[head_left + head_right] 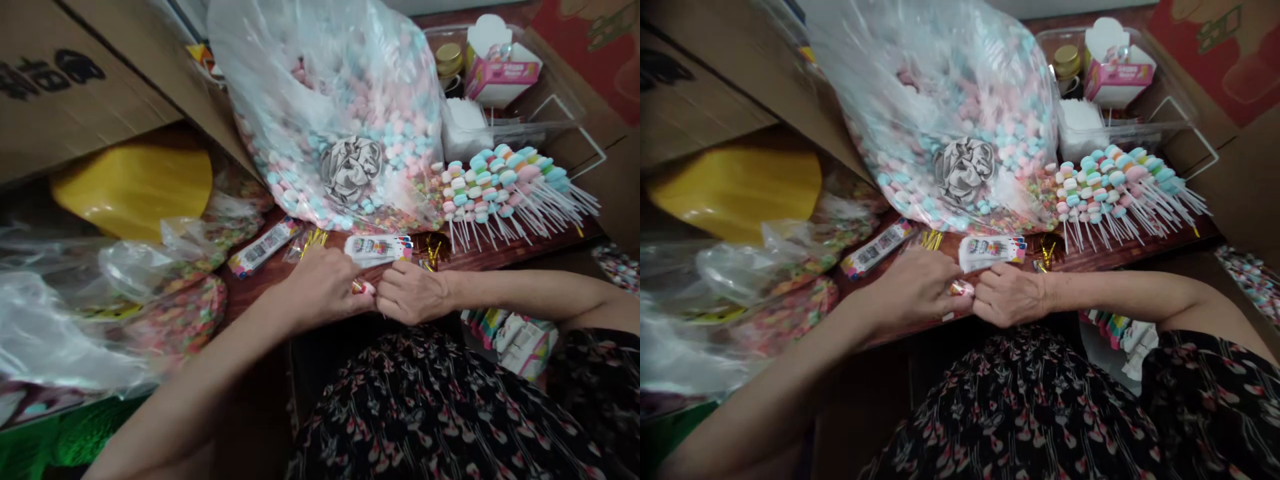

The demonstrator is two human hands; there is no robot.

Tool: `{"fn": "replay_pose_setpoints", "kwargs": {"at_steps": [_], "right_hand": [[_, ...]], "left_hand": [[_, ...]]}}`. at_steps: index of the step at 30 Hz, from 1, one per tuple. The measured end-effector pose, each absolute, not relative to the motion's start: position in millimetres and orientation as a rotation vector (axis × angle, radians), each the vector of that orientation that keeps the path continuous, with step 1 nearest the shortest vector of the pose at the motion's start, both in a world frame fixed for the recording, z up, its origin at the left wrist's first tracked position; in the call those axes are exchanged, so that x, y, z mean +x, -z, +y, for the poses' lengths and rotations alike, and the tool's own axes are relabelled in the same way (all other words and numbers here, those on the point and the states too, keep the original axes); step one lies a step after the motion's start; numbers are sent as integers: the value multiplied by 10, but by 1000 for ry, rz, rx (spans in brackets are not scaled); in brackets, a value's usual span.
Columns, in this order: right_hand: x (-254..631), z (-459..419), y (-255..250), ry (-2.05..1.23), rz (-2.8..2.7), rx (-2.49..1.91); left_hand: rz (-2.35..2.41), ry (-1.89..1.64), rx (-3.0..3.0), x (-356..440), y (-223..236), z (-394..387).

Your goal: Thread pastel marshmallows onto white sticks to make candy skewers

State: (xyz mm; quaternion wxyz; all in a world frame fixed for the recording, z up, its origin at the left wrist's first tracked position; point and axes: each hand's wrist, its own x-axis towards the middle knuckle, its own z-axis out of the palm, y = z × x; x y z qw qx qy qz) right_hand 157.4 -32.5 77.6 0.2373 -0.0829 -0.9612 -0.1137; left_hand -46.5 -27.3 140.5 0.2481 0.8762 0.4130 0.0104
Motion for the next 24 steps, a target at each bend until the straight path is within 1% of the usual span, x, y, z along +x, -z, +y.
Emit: {"fn": "replay_pose_setpoints", "kwargs": {"at_steps": [2, 3, 5, 7, 9, 11, 12, 13, 14, 15, 17, 19, 21, 22, 24], "right_hand": [[1601, -107, -726, 323, -2641, -415], [1614, -9, -724, 288, -2620, -529], [1613, 97, -769, 107, -2513, -733], [1554, 46, -839, -239, -2345, -836], [1448, -126, -859, -716, -2154, -838], [1337, -311, -792, -1202, -1990, -819], [1292, -377, -732, -1376, -1947, -823], [1256, -417, -665, -1465, -1926, -848], [1226, -430, -599, -1469, -1932, -874], [1200, -422, -543, -1396, -1950, -888], [1136, -379, -480, -1110, -1980, -859], [1030, -357, -480, -781, -2010, -743], [853, -378, -502, -500, -2078, -594], [740, -395, -505, -400, -2147, -483], [500, -427, -490, -361, -2278, -386]], "left_hand": [[1424, -216, 2650, -389, -1510, -506], [1422, -280, 2682, -345, -1487, -616], [1192, -353, 2574, -270, -1284, -747], [1017, -458, 2233, -242, -966, -727], [1076, -725, 1759, -278, -684, -609], [1090, -954, 1379, -362, -539, -493], [1059, -1024, 1284, -409, -520, -455], [1018, -1073, 1259, -449, -526, -433], [988, -1112, 1281, -481, -544, -425], [982, -1142, 1322, -503, -566, -432], [1054, -1211, 1363, -541, -589, -493], [1158, -1251, 1283, -616, -570, -641], [1233, -1223, 1157, -785, -512, -873], [1254, -1113, 1097, -908, -473, -1003], [1386, -998, 1019, -1183, -402, -1240]]}}
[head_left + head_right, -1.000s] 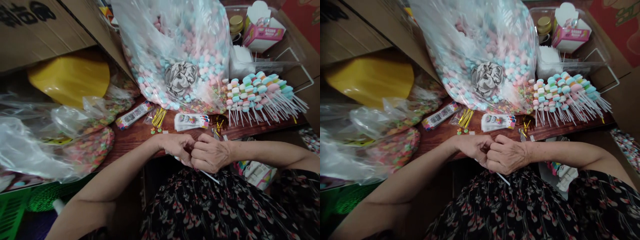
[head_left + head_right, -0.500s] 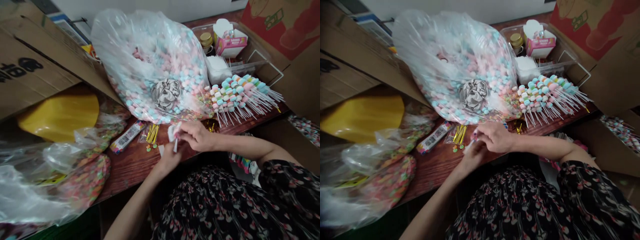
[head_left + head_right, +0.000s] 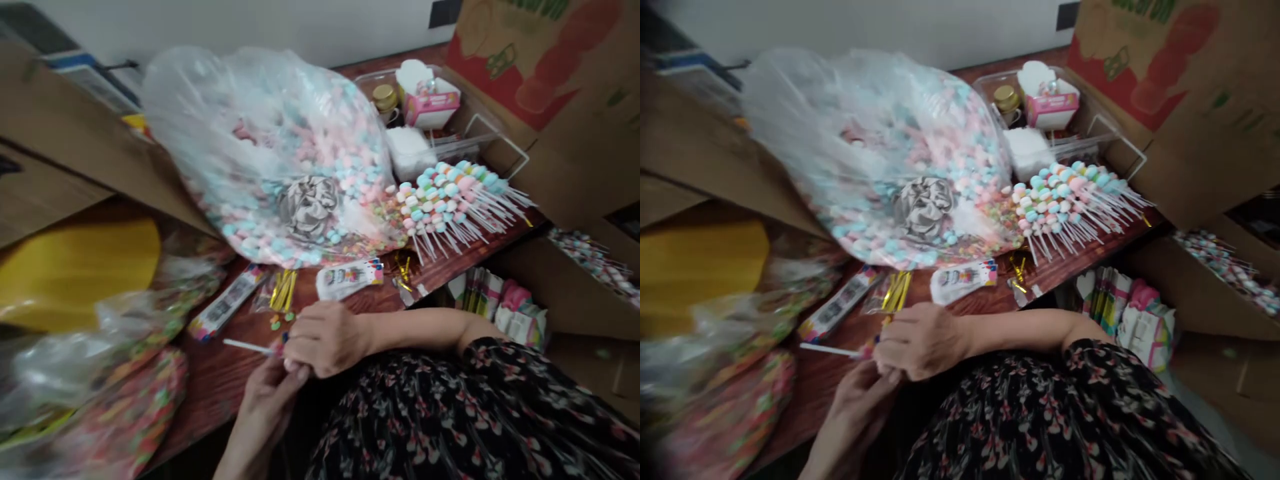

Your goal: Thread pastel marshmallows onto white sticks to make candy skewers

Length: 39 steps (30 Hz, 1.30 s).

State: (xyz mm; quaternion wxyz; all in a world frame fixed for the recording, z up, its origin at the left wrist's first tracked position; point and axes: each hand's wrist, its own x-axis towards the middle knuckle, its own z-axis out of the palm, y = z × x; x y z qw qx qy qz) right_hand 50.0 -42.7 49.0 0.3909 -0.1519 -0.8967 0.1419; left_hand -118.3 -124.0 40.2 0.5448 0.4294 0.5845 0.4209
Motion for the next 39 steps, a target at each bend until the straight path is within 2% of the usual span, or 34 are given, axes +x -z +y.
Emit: {"fn": "replay_pose_setpoints", "kwargs": {"at_steps": [2, 5, 7, 8, 10, 14, 17, 20, 23, 25, 29, 33, 36, 39], "right_hand": [[311, -468, -459, -541, -2345, -433], [234, -615, -425, -1199, -2288, -590], [307, -737, -396, -1565, -2222, -616], [366, -780, -373, -1604, -2196, -604], [511, -805, -313, -1477, -2199, -579], [891, -699, -216, -1259, -2272, -615], [1230, -635, -216, -1136, -2219, -708], [1515, -625, -259, -1000, -2049, -788], [1676, -651, -291, -846, -1829, -966], [1730, -676, -294, -746, -1741, -1070], [1939, -683, -315, -393, -1803, -1131], [2524, -614, -422, 21, -1806, -1383], [2999, -516, -556, 299, -1821, -1594], [3220, -350, -701, 459, -1881, -1772]], "left_hand": [[1571, -971, 1120, -1397, -387, -1417], [1772, -881, 1559, -1479, -494, -1587], [1782, -668, 1722, -1492, -566, -1664], [1793, -528, 1725, -1537, -575, -1706], [1878, -194, 1648, -1735, -529, -1837], [2168, 652, 1203, -2253, -289, -2323], [2171, 836, 1096, -2414, -146, -2535], [2176, 589, 1460, -2237, -142, -2279], [1944, -178, 2123, -1629, -252, -1592], [1617, -416, 2468, -1044, -343, -1058], [1321, -164, 2799, -26, -425, -286], [1392, 150, 2881, 208, -285, -19], [1348, 33, 2983, 40, -98, 31], [1293, -290, 2986, -129, 70, 73]]}}
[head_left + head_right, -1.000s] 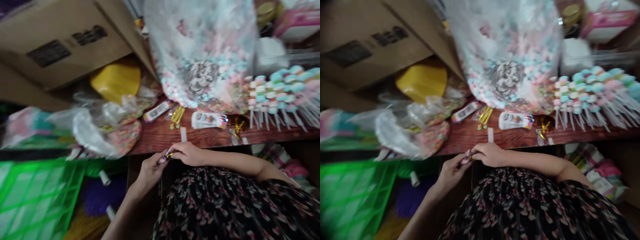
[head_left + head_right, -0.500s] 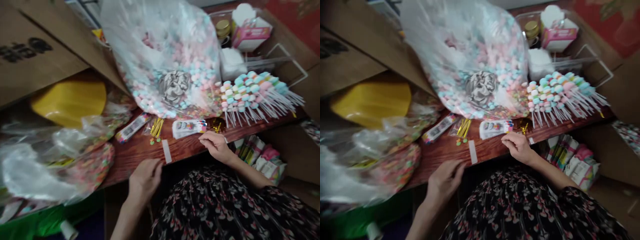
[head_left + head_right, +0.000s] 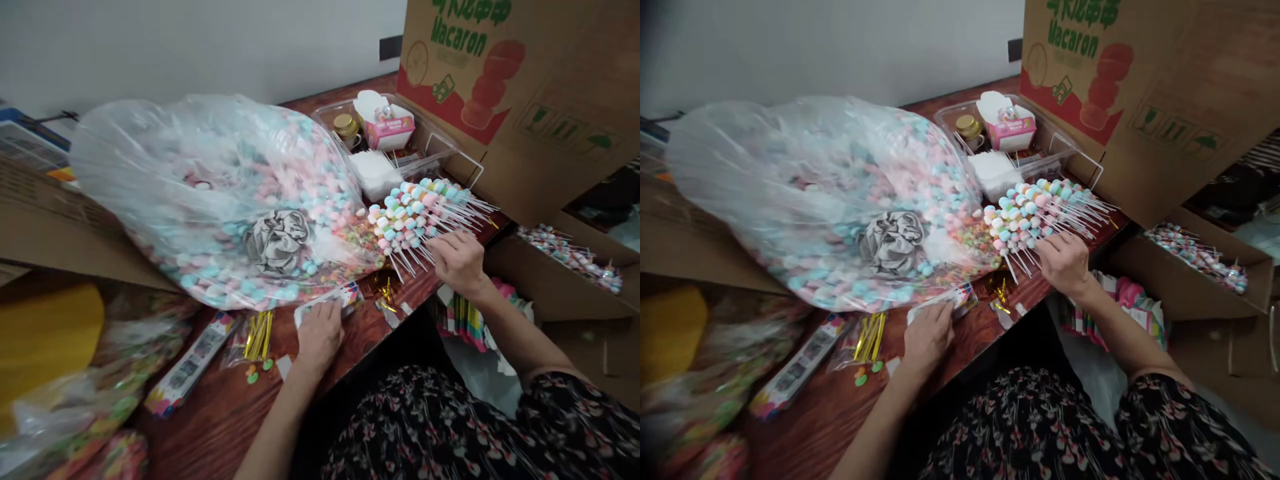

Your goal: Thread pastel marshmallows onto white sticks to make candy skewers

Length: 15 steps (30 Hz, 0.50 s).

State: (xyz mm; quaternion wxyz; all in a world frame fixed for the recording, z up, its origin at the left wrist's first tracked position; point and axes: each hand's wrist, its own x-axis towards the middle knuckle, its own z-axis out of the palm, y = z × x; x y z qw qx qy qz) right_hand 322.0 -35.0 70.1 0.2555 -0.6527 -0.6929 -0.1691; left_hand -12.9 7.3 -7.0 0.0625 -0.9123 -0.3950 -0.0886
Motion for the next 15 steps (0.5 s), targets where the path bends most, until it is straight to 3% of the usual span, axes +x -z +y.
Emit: {"fn": "replay_pose_setpoints", "kwargs": {"at_steps": [6, 11, 15], "right_hand": [[3036, -47, -696, 359, -1852, -2254], [3027, 3, -412, 367, -1680, -2361], [3031, -42, -308, 339, -1634, -2107]], "left_hand": [[-1467, 834, -2739, -202, 170, 119], [-1679, 756, -2777, -200, 67, 78], [-1813, 786, -2846, -216, 25, 105]]}}
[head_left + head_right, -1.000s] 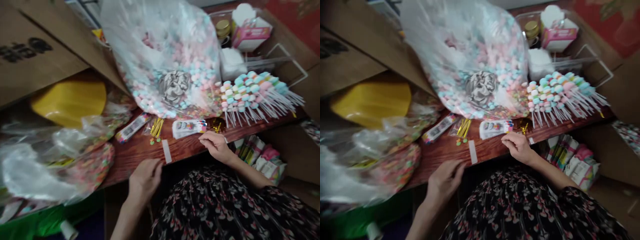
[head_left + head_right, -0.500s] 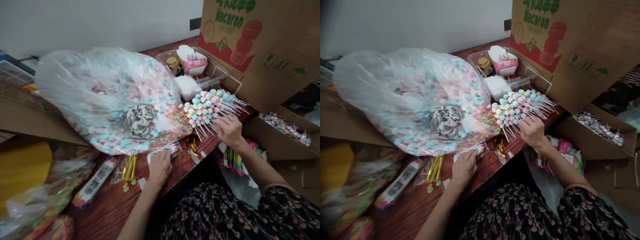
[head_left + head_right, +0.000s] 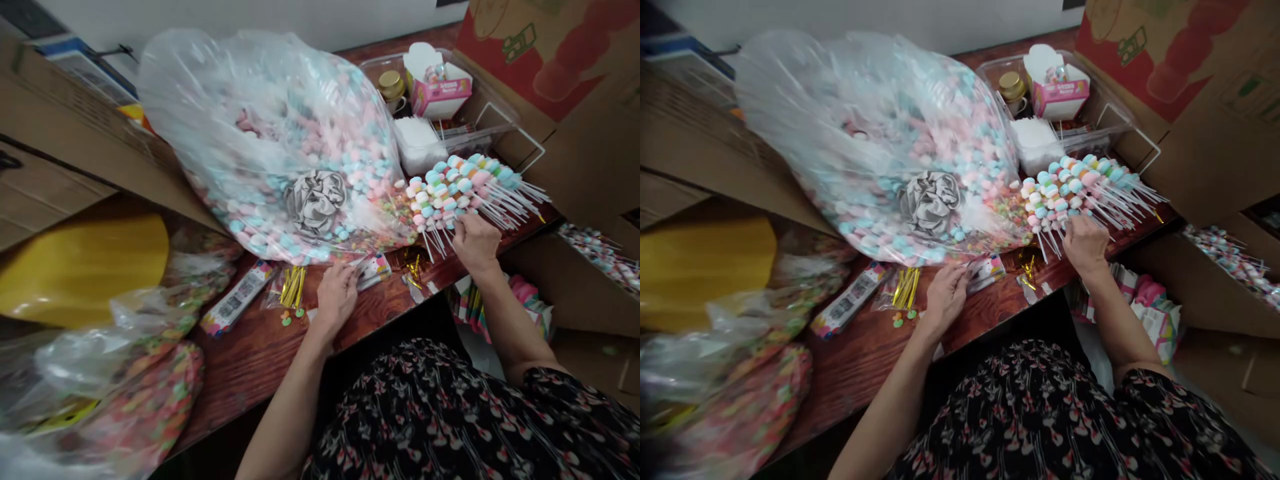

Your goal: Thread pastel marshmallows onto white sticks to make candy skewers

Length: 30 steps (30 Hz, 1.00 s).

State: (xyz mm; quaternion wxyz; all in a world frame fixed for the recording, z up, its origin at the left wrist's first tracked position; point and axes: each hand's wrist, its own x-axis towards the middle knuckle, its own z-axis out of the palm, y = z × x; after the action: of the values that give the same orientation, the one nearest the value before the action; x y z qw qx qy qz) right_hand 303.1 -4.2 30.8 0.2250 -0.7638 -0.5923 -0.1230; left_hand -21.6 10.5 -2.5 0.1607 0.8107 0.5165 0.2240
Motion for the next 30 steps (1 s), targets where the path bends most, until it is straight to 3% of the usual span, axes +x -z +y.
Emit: {"fn": "replay_pose_setpoints", "kwargs": {"at_steps": [8, 20, 30], "right_hand": [[2744, -401, -468, 245, -1634, -1564], [2793, -530, -315, -221, -1959, -1394], [2839, -601, -427, -260, -2012, -1295]], "left_hand": [[1421, -917, 1870, -233, 137, 152], [1310, -820, 1915, -351, 142, 164], [1293, -803, 1843, -359, 134, 232]]}}
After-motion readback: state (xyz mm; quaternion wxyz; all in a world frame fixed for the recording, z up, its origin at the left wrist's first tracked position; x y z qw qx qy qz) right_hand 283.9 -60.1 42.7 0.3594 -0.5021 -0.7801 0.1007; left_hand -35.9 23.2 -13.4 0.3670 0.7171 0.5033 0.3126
